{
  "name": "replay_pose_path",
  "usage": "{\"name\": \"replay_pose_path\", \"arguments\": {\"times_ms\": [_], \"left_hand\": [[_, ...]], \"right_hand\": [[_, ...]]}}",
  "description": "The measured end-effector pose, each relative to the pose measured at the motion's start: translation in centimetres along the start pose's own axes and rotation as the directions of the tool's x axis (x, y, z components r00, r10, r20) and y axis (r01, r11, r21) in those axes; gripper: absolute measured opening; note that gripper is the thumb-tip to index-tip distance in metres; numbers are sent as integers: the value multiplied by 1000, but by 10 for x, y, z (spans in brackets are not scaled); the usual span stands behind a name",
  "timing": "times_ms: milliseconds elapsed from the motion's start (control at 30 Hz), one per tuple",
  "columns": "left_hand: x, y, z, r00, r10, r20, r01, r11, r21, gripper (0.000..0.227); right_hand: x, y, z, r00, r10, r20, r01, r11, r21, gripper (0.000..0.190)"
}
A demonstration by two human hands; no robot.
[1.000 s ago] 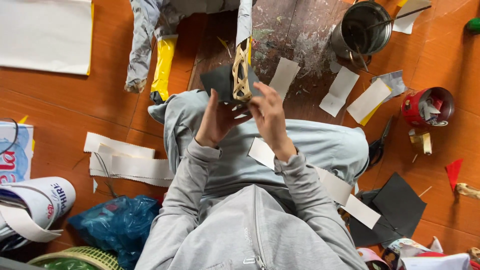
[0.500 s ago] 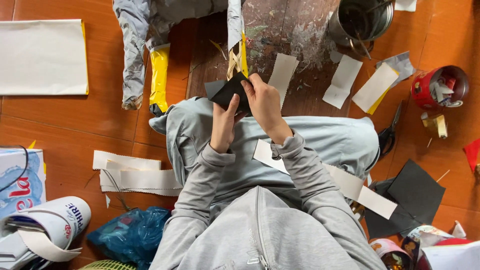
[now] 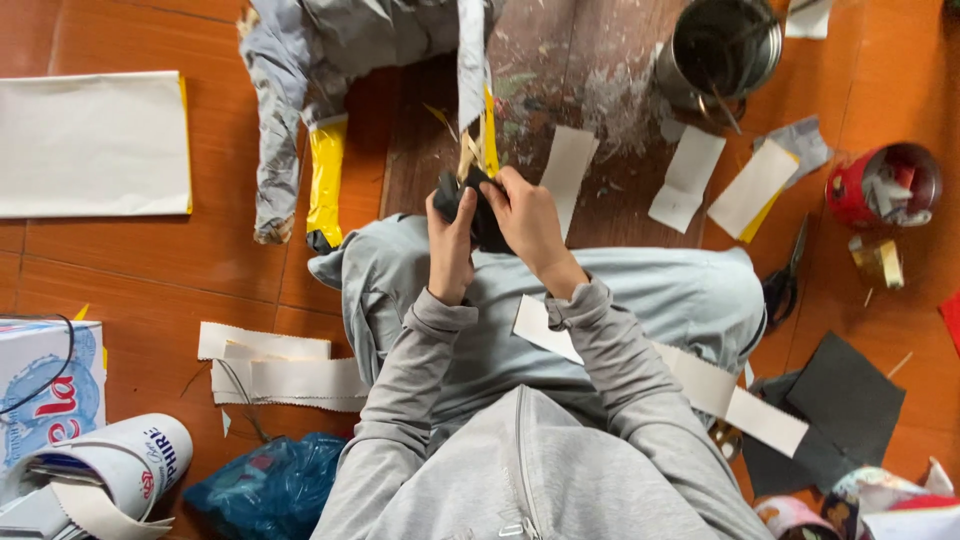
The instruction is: Applying strips of paper and adhesive to a giraffe sculpture frame to build the exterior layer.
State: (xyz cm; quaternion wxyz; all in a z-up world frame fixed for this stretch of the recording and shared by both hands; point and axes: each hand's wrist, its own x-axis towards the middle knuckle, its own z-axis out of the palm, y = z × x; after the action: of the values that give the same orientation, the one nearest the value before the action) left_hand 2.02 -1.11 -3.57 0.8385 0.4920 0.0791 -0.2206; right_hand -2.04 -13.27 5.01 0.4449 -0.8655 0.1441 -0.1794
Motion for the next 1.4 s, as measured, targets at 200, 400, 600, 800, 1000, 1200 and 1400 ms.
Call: {"name": "replay_pose_path", "arguments": {"times_ms": [200, 400, 600, 800, 1000, 1200, 1400], "left_hand": [[20, 1, 6, 999, 33, 31, -34, 999, 25, 54], [38, 2, 10, 992, -55, 115, 38, 989, 146, 65], [43, 8, 14, 970, 22, 244, -74, 976, 204, 77], [36, 18, 24, 980, -118, 157, 94, 984, 152, 81], [34, 6, 25, 981, -135, 137, 113, 982, 154, 75], [32, 7, 21, 982, -143, 126, 115, 971, 208, 67], [33, 0, 3, 935, -66, 347, 19, 990, 139, 70]], "right_hand": [[8, 11, 9, 986, 159, 50, -163, 982, 97, 21], [16, 17, 8, 956, 258, 139, -266, 963, 43, 21], [22, 105, 13, 967, 47, 249, -107, 966, 235, 16], [-43, 186, 2, 755, 558, 344, -646, 546, 534, 32], [-107, 169, 49, 827, 264, 496, -537, 632, 559, 35], [-39, 36, 48, 846, 489, 210, -318, 148, 937, 48], [-16, 26, 51, 920, 336, -201, -166, 799, 578, 48]]}}
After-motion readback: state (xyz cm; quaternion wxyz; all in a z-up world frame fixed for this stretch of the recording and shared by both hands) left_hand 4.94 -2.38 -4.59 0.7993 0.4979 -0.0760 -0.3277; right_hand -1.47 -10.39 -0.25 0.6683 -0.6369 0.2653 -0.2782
